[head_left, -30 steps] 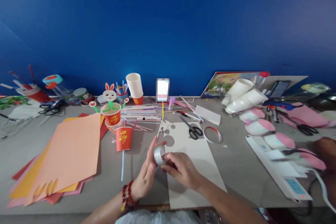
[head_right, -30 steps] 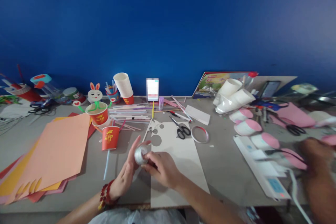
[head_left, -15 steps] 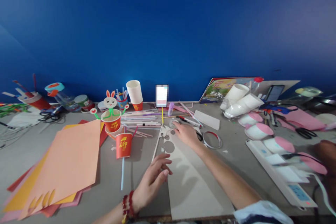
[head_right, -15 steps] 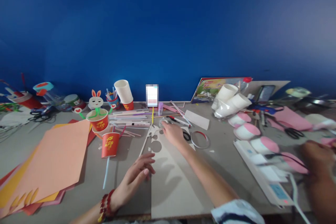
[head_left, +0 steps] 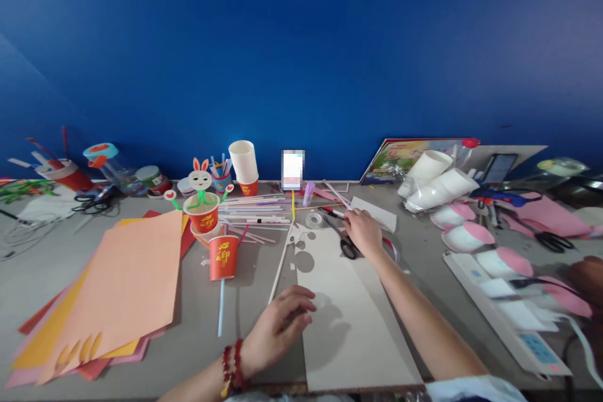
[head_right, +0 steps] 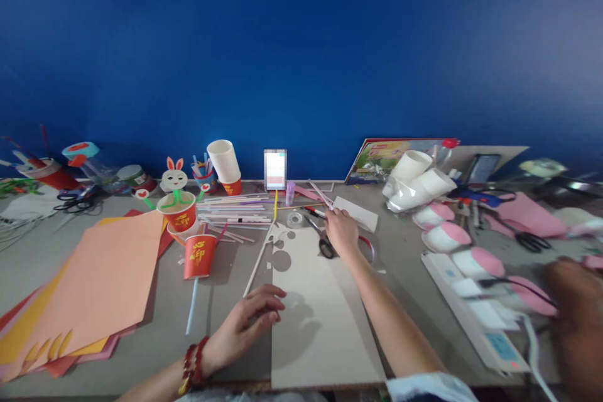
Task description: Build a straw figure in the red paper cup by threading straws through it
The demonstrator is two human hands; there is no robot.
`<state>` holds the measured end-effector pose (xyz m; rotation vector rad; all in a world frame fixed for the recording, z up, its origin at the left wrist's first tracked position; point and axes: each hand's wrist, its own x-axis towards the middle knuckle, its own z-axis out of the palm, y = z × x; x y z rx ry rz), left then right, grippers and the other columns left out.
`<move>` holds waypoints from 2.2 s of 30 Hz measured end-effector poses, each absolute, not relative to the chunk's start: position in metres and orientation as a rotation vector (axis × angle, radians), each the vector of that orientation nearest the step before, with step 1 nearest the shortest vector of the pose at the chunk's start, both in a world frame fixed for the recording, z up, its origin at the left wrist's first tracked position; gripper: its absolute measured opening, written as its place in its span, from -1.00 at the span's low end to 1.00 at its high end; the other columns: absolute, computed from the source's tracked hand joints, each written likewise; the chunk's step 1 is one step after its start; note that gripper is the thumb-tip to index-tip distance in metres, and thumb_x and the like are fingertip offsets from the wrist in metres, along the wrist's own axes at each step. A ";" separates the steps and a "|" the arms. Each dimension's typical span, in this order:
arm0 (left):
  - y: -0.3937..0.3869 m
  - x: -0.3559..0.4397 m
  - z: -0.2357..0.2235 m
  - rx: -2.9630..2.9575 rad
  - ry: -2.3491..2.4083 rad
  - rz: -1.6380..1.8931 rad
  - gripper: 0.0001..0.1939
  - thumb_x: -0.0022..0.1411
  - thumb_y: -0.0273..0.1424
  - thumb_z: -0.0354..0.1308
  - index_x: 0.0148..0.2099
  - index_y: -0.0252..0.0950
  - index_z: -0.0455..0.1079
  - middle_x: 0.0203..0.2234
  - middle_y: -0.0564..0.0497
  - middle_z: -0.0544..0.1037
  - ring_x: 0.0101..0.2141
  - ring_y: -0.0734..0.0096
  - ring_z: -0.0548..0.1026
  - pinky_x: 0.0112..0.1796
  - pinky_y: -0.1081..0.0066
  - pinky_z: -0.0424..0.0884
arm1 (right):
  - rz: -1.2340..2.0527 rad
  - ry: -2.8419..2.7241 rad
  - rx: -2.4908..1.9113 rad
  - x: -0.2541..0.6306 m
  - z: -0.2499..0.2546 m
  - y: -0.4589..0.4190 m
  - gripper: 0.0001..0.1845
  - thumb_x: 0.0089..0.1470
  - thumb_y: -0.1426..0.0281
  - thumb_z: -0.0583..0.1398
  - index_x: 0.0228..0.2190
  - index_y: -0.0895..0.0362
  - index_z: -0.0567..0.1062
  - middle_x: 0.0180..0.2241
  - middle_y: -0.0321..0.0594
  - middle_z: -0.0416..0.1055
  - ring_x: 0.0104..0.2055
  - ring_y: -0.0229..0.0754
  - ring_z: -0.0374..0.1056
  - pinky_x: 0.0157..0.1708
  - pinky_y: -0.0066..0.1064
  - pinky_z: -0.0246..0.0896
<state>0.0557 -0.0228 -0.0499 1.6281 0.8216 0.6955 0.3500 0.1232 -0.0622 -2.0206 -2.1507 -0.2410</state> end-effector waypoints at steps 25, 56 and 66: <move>-0.022 0.059 -0.050 1.735 0.880 0.617 -0.70 0.40 -0.27 0.00 -0.15 -0.29 0.52 -0.31 -0.08 0.57 -0.29 0.35 0.50 -0.23 0.44 0.38 | 0.489 -0.792 -1.290 0.391 -0.046 0.117 -0.64 0.13 0.02 0.06 -0.43 0.04 0.20 -0.70 -0.60 -0.04 -0.76 -0.41 -0.19 -0.78 -0.56 -0.25; -0.020 0.058 -0.050 1.840 0.845 0.550 -0.75 0.39 -0.33 0.01 -0.18 -0.30 0.50 -0.32 -0.05 0.57 -0.28 0.37 0.50 -0.21 0.46 0.36 | 0.965 -1.072 -1.290 0.318 -0.037 0.042 -0.58 0.16 0.14 0.20 0.00 0.07 0.44 -0.59 -0.43 0.26 -0.60 -0.34 0.08 -0.60 -0.50 0.02; -0.020 0.058 -0.052 1.838 0.852 0.548 -0.79 0.37 -0.38 0.03 -0.18 -0.29 0.50 -0.30 -0.04 0.58 -0.26 0.38 0.51 -0.20 0.48 0.35 | 0.849 -1.142 -1.293 0.320 -0.042 0.042 -0.56 0.21 0.07 0.14 -0.01 0.07 0.49 -0.18 -0.13 0.50 -0.32 -0.20 0.38 -0.39 -0.41 0.37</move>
